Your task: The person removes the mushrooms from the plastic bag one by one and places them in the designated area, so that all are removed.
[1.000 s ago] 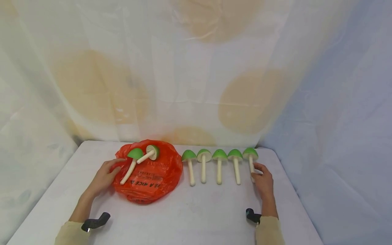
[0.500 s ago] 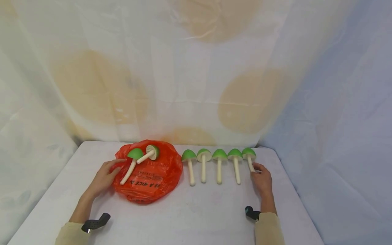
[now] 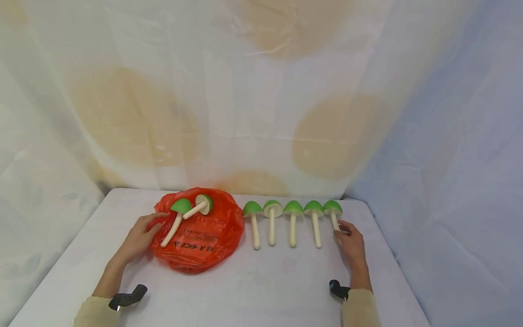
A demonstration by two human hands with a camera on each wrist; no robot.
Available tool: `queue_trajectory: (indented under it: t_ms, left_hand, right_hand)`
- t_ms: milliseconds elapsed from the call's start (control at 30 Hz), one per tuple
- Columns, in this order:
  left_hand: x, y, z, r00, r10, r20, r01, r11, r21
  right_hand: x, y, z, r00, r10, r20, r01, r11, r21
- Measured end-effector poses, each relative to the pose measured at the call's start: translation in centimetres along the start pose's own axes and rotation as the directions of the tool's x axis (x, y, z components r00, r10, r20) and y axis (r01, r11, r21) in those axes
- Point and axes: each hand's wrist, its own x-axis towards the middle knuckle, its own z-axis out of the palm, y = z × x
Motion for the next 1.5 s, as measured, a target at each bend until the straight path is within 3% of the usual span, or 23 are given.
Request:
queue_trajectory:
  t_ms: [833,1033,1200,1300,1500]
  left_hand:
    - [0.2,-0.2,0.1,1.000,-0.017,0.010,0.017,1.000,-0.001]
    - [0.2,-0.2,0.0,1.000,-0.021,0.012,0.021,1.000,0.006]
    - [0.2,0.0,-0.2,1.000,-0.020,0.014,0.020,1.000,0.007]
    - [0.2,0.1,-0.2,1.000,-0.022,0.015,0.022,1.000,0.005]
    - [0.2,0.0,-0.2,1.000,-0.021,0.012,0.021,1.000,0.005]
  right_hand:
    - [0.0,0.6,0.2,0.999,0.009,-0.041,-0.008,0.999,0.035]
    - [-0.2,0.1,-0.2,0.995,0.004,-0.098,0.002,0.998,0.055]
    - [-0.6,-1.4,-0.3,0.988,0.001,-0.155,0.016,0.994,0.110]
    - [-1.1,-3.1,-0.1,0.984,-0.039,-0.176,0.064,0.989,0.135]
    - [-2.5,-7.5,1.6,0.980,-0.148,-0.136,0.175,0.961,0.215]
